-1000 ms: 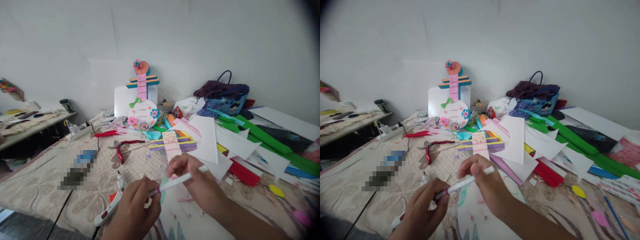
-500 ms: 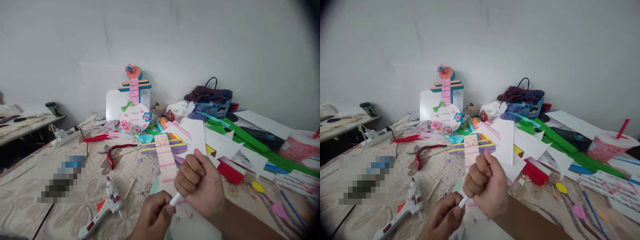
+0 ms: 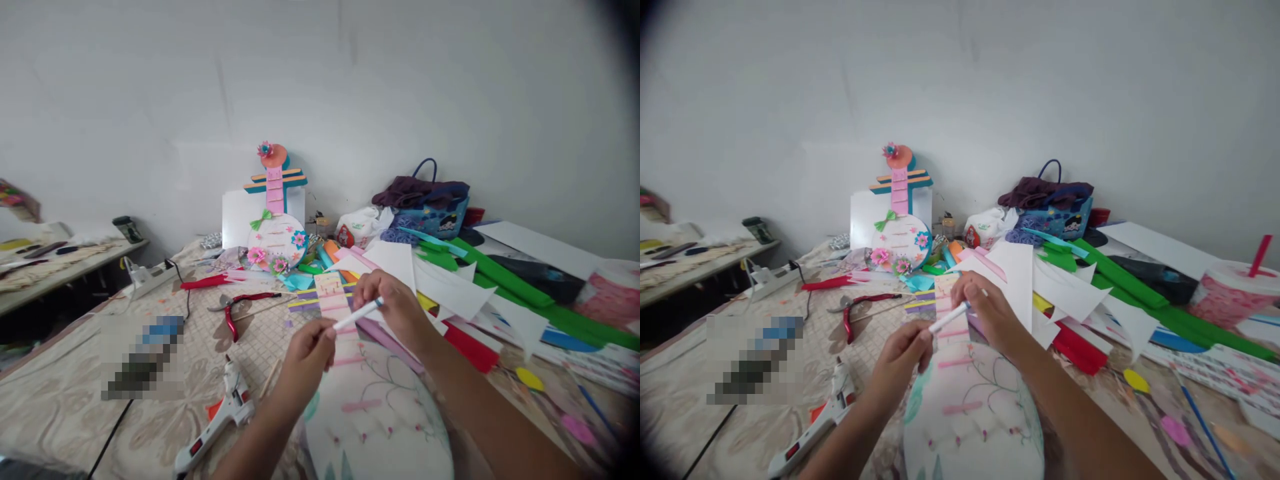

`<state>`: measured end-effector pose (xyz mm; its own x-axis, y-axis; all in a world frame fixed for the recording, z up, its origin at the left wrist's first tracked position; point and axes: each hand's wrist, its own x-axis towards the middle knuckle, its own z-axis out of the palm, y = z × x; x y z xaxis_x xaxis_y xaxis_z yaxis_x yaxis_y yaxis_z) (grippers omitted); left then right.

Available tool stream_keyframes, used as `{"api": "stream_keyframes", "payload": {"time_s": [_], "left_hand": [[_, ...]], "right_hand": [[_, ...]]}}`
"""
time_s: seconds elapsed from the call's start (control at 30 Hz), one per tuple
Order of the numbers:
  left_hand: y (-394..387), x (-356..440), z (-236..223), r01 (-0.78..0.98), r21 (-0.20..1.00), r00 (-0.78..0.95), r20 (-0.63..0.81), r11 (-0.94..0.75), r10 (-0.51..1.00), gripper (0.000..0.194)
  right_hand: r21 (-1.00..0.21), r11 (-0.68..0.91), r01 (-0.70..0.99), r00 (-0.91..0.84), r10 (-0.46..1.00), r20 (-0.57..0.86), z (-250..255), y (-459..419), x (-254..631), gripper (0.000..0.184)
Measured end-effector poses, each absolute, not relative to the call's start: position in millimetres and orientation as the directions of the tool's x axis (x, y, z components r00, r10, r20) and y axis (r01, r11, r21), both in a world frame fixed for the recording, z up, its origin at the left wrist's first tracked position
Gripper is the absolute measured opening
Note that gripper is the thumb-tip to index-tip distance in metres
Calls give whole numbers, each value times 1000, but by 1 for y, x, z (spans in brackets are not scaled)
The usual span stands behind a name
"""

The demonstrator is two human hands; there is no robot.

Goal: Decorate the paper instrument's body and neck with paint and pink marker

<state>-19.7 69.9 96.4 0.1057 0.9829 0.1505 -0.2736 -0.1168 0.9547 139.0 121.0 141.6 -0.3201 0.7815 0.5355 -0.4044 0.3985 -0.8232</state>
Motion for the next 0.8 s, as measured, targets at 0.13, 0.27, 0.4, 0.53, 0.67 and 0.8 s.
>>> {"api": "stream_keyframes", "payload": {"time_s": [0.13, 0.27, 0.4, 0.53, 0.67, 0.8], "left_hand": [[100, -13, 100, -233, 914, -126, 309, -331, 943, 26], [103, -3, 85, -237, 888, -174, 360, -394, 917, 24], [96, -5, 70, -168, 883, -193, 406, -438, 893, 25], [90, -12, 65, -52, 878, -200, 457, -475, 867, 22], [86, -15, 64, 87, 861, -183, 508, -501, 841, 17], [85, -15, 62, 208, 794, -195, 607, -572, 771, 10]], "right_hand": [[-861, 503, -70, -214, 836, 506, 139, 144, 163, 23], [-896, 427, -126, -333, 832, 443, 139, 158, 177, 24], [-922, 361, -137, -471, 795, 381, 142, 158, 182, 22], [-921, 385, -66, -460, 807, 371, 145, 155, 184, 22], [-883, 461, 92, -366, 840, 401, 144, 154, 182, 29], [-823, 528, 210, -338, 829, 446, 141, 155, 177, 39]]}}
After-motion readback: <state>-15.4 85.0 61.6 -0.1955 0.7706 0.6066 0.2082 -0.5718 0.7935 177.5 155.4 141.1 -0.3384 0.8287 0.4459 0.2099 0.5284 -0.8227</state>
